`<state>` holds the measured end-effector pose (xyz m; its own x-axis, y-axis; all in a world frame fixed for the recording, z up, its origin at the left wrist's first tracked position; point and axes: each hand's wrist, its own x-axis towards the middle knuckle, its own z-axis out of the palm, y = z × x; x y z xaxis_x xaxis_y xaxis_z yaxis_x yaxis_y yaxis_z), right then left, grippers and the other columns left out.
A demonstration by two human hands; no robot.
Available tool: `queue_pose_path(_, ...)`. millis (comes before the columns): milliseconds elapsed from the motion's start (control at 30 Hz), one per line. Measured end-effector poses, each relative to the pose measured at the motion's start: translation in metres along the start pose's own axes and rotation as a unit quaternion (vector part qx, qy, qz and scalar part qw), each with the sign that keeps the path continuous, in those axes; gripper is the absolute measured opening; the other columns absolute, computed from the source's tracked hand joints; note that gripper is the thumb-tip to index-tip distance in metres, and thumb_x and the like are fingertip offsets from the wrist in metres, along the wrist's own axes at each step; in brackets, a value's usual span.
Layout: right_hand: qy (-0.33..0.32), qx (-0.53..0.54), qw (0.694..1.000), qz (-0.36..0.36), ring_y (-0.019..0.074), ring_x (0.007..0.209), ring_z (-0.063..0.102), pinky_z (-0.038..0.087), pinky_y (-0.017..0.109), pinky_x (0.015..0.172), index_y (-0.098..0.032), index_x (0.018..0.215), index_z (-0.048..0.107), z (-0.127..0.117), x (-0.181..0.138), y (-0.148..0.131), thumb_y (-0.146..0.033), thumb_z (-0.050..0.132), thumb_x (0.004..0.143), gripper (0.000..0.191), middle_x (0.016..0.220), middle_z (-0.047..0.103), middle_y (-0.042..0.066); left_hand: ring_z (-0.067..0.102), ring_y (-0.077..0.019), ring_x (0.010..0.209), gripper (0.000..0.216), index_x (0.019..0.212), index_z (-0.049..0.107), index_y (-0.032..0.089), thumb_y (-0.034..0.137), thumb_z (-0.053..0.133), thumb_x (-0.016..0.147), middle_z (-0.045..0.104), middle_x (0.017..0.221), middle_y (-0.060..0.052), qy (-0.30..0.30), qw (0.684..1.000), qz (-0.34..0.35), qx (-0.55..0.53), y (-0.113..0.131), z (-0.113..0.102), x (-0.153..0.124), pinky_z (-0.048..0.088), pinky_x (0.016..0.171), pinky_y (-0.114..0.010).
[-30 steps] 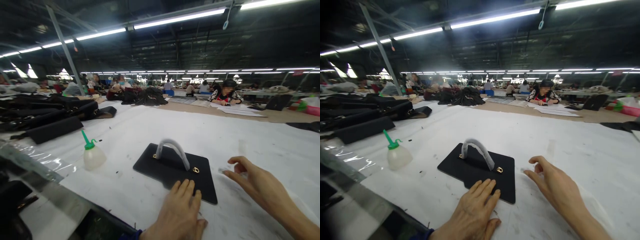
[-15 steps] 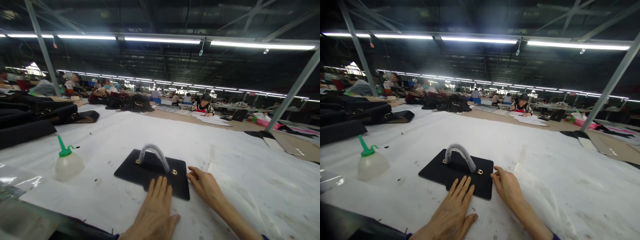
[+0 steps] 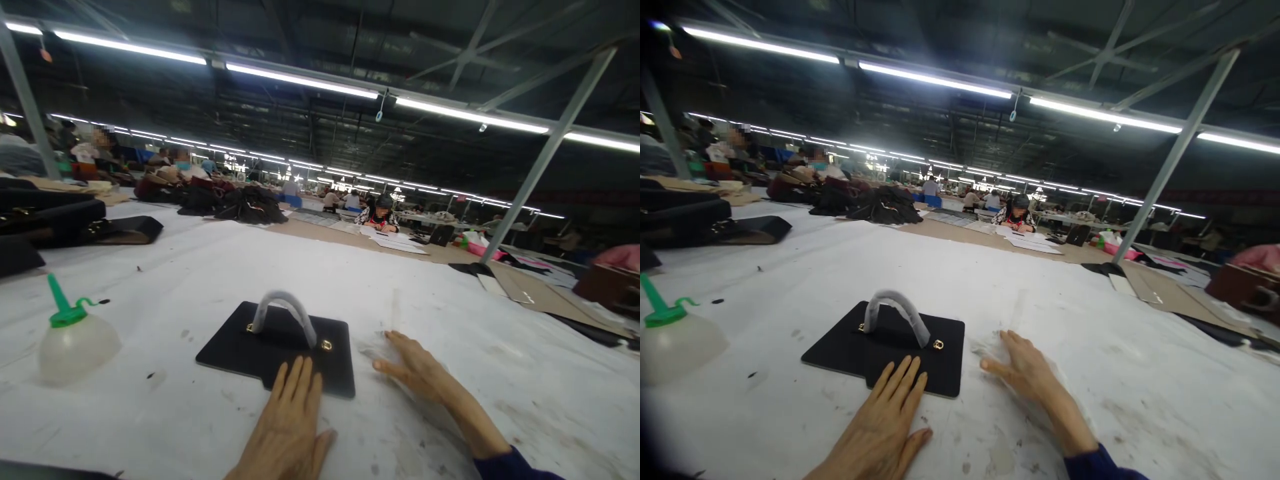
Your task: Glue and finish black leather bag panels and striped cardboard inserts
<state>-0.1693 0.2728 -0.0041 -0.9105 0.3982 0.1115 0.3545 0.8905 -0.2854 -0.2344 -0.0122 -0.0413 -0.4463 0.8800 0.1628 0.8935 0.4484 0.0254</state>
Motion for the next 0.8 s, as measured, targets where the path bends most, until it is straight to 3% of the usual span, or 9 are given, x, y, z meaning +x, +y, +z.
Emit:
queue_pose_path(67,-0.006,0.003,0.999,-0.032,0.0352,0.138,0.046,0.038,0.048,0.113,-0.018,0.141,0.057,0.01,0.001,-0.002,-0.048,0.068,0.084,0.066,0.15,0.049,0.016,0.023,-0.0462,0.141,0.065,0.146,0.042,-0.002,0.043,0.041,0.098,0.028,0.151,-0.032,-0.015,1.0,-0.01,-0.015,0.001,-0.004,0.0,0.029,0.113,-0.064)
queue_pose_path(167,0.013,0.008,0.997,-0.075,0.0319,0.137,0.047,0.036,0.048,0.114,-0.027,0.128,0.069,0.018,0.005,-0.007,-0.04,0.06,0.09,0.041,0.149,0.052,0.009,0.019,-0.0457,0.143,0.065,0.147,0.04,-0.001,0.04,0.042,0.097,0.025,0.152,-0.032,-0.034,0.998,-0.025,-0.042,0.003,-0.01,-0.001,0.025,0.115,-0.064)
queue_pose_path(267,0.021,0.018,0.994,-0.105,0.0288,0.117,0.061,0.045,0.043,0.103,-0.025,0.104,0.078,0.021,0.013,-0.013,-0.033,0.054,0.092,0.029,0.121,0.071,0.008,0.018,-0.0453,0.144,0.066,0.148,0.04,-0.001,0.042,0.044,0.097,0.023,0.153,-0.032,-0.037,0.996,-0.039,-0.073,0.005,-0.013,-0.002,0.022,0.117,-0.063)
queue_pose_path(367,0.024,0.041,0.992,-0.113,0.027,0.1,0.067,0.051,0.04,0.09,-0.022,0.094,0.077,0.023,0.026,-0.025,-0.03,0.051,0.092,0.027,0.099,0.074,0.007,0.018,-0.0458,0.144,0.07,0.148,0.041,-0.001,0.049,0.041,0.098,0.024,0.154,-0.032,-0.015,0.995,-0.038,-0.093,0.003,-0.009,-0.002,0.02,0.118,-0.063)
queue_pose_path(500,0.021,0.071,0.989,-0.129,0.0196,0.094,0.068,0.051,0.034,0.088,-0.019,0.103,0.072,0.026,0.049,-0.059,-0.026,0.052,0.095,0.023,0.1,0.074,0.005,0.021,-0.0483,0.143,0.075,0.147,0.041,-0.004,0.054,0.037,0.099,0.026,0.151,-0.035,0.002,0.996,-0.02,-0.092,-0.001,0.0,0.0,0.023,0.115,-0.066)
queue_pose_path(633,0.006,0.035,0.99,-0.137,0.0197,0.1,0.064,0.05,0.04,0.092,-0.018,0.092,0.07,0.036,0.072,-0.094,-0.022,0.062,0.093,0.009,0.101,0.071,0.004,0.021,-0.049,0.142,0.076,0.146,0.043,-0.005,0.055,0.04,0.098,0.027,0.149,-0.037,-0.008,0.995,-0.016,-0.095,-0.003,-0.001,0.002,0.024,0.114,-0.066)
queue_pose_path(800,-0.004,-0.015,0.993,-0.114,0.0199,0.1,0.064,0.051,0.042,0.092,-0.016,0.091,0.069,0.041,0.082,-0.107,-0.026,0.063,0.096,0.013,0.105,0.069,0.005,0.019,-0.0477,0.143,0.076,0.147,0.042,-0.003,0.054,0.044,0.097,0.025,0.151,-0.036,-0.023,0.994,-0.035,-0.102,-0.001,-0.004,0.002,0.022,0.116,-0.066)
